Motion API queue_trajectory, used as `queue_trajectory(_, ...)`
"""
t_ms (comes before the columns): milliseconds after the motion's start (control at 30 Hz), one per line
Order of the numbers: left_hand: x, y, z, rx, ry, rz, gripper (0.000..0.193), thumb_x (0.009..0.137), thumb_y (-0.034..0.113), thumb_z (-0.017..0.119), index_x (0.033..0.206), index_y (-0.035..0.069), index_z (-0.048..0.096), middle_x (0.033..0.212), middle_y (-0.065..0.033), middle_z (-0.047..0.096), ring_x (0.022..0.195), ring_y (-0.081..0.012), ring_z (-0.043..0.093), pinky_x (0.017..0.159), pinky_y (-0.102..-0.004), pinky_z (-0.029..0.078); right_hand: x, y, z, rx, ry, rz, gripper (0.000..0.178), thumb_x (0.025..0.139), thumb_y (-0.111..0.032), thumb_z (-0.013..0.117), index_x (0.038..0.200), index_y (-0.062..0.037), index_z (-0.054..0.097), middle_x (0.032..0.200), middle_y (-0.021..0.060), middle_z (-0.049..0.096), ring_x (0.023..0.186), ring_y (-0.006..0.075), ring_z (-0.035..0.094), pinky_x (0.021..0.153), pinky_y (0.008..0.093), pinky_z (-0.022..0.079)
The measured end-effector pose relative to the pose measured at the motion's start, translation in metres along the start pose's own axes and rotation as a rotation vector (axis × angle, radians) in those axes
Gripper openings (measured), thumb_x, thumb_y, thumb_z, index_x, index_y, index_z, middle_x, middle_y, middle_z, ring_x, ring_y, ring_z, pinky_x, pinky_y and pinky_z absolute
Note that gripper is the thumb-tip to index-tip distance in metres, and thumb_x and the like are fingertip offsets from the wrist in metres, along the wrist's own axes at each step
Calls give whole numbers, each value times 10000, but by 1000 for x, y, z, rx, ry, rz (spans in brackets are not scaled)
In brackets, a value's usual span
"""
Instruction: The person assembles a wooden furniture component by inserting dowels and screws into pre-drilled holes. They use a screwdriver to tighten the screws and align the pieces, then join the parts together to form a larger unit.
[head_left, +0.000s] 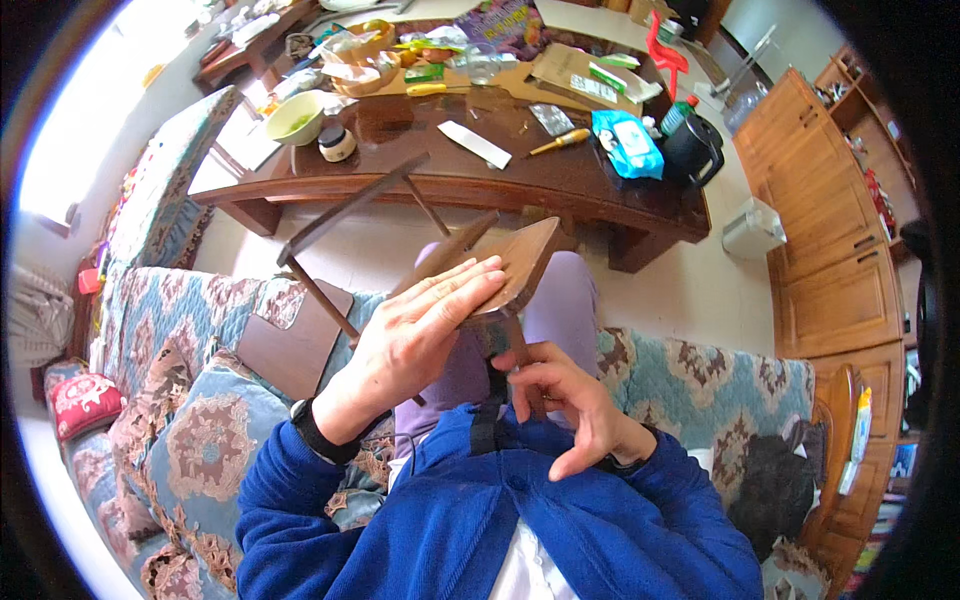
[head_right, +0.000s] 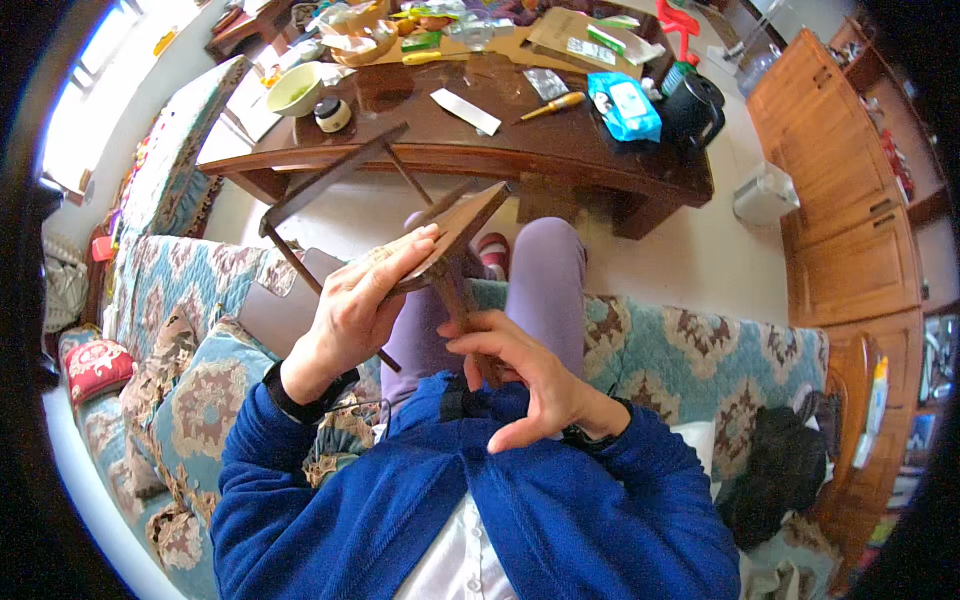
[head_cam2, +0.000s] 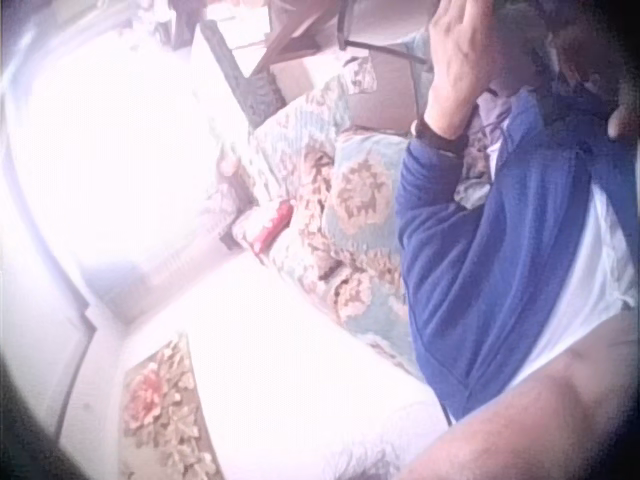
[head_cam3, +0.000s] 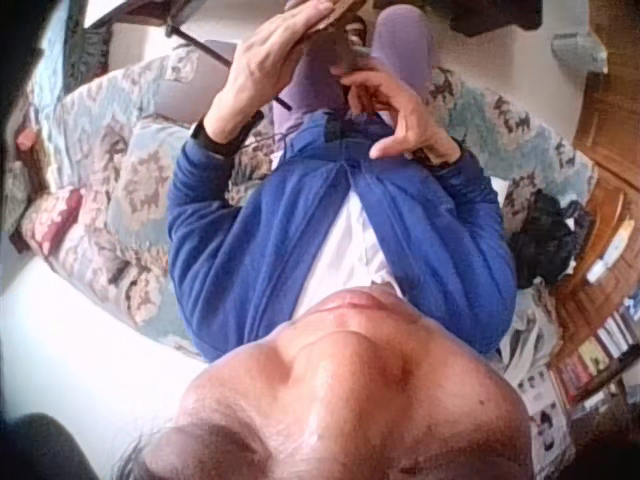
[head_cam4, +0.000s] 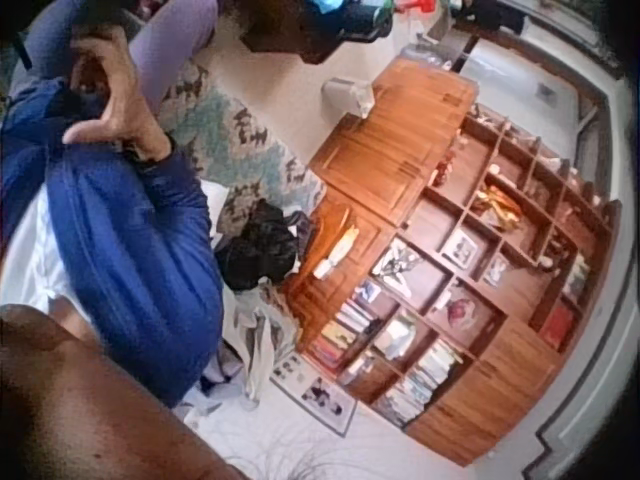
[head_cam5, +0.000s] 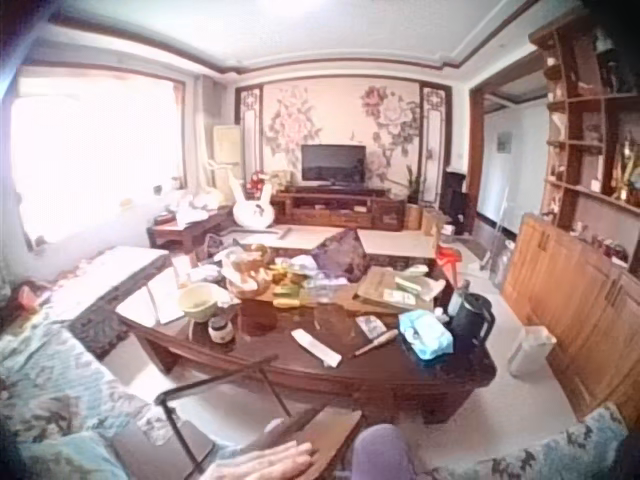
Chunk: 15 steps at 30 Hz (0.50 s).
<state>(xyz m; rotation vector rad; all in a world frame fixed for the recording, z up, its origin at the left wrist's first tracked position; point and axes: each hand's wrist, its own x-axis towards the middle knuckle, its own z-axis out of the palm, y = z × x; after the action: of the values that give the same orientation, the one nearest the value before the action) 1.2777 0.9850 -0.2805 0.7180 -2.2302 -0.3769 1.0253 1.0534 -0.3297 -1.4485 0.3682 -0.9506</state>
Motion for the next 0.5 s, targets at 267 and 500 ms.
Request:
queue_trajectory(267,8,-17,66,241,-65,216,503,801,113,614,1302,84,650,1320,-122,657,1212,-318,639,1002,-407,546,-39,39,-1,-5,621,101,298,944,86,588,1225,-5,548,1176,147,689,1100,179,655,946,299,514)
queue_trajectory(500,5,-21,109,230,-208,179,499,834,137,592,1331,131,632,1359,-99,633,1227,-304,625,1021,-395,530,-55,95,-38,-279,800,206,213,907,-26,688,1117,7,680,1056,80,731,982,134,653,816,292,531)
